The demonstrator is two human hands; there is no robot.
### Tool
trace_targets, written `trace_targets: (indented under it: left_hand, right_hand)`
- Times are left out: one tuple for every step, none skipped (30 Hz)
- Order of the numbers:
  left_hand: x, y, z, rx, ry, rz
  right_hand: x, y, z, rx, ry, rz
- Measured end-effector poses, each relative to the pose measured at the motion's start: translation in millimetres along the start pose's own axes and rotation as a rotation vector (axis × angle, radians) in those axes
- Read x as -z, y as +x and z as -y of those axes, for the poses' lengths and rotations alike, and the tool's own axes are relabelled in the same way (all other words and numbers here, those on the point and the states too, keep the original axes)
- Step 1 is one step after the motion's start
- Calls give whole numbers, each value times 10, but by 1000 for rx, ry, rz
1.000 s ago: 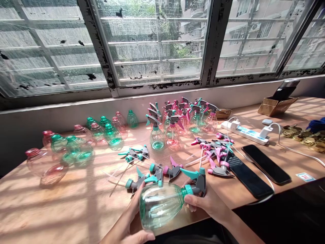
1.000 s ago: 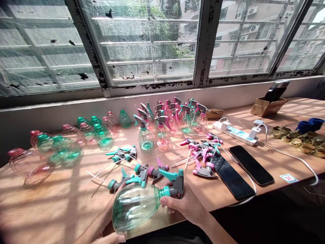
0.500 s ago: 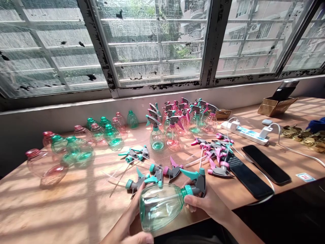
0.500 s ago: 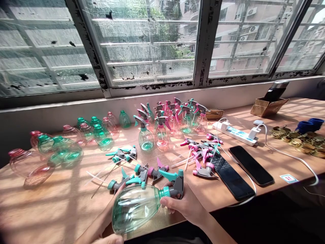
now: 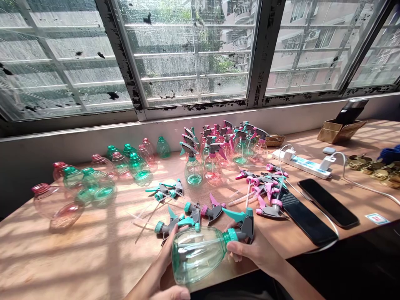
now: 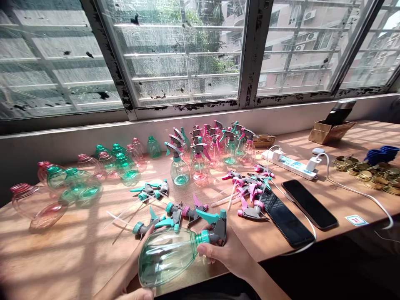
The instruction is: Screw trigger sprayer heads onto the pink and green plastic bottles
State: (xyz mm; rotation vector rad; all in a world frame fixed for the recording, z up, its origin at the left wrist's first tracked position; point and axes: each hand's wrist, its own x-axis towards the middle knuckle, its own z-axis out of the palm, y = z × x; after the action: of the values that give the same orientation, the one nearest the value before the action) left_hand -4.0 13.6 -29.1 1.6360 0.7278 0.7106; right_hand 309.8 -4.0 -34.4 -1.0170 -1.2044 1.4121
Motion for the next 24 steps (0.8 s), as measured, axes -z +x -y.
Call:
trace_targets:
  left_hand:
    - [9,7,-3,7,9,0]
    - [14,15,-8,20,14,2]
    - [16,24,-13,34,13,6]
    - [13,31,-18,46,7,11]
    - [7,37,-22,52,-2,17]
    - [-1,40,-25,51,-11,20]
    - [-10,41,-28,41,-20,22]
    - [-19,39,-31,27,-26,23]
    - [-25,36,-35,15,-31,27]
    - [-28,32,-40,7,-34,35]
    - [-27,27,-46,3,-35,43]
    - [-22,20,-54,2,-34,50]
    - [-14,12,-64,2,-32,55]
    - [-5,4,-73,1,-25,53]
    - [5,-4,-83,1,-13,45]
    - [13,-11,-92,5,5,34]
    - [18,-15,-98,11,27,20]
    - [20,-16,-103,19,46,6]
    - [19,-14,-105,25,60,-5]
    - [15,-8,-104,31,64,-11]
    - [10,-1,-102,36,59,-10]
    - [4,7,-98,36,48,-5]
    - [-2,15,-93,31,37,2]
    - [-5,20,-89,23,29,9]
  right_hand:
    - [-1,-1,-5,-2,4,-2]
    - [-2,-1,-8,-5,8,-6]
    - [-3,0,-9,-9,12,-11]
    - [-4,1,-8,-12,15,-16]
    - [-4,2,-6,-14,16,-18]
    - [-4,4,-3,-13,18,-18]
    - [-4,5,0,-9,22,-18]
    - [-3,5,3,-5,28,-16]
    - [-2,5,4,-1,34,-13]
    - [-1,5,6,1,38,-11]
    - [0,4,6,0,38,-11]
    - [1,2,6,-4,35,-13]
    - [2,1,5,-10,27,-14]
    - [3,0,5,-16,20,-17]
    - [3,-1,5,-20,17,-19]
    - [3,-1,5,-24,16,-18]
    - [2,-1,6,-26,17,-17]
    - [1,0,7,-28,19,-17]
    - [-1,1,10,-29,23,-18]
    - [-2,2,12,-27,30,-20]
    - [-4,3,14,-24,38,-20]
    - [-6,5,16,-19,47,-19]
    - [-8,6,16,-11,56,-15]
    - [-8,7,15,-5,62,-10]
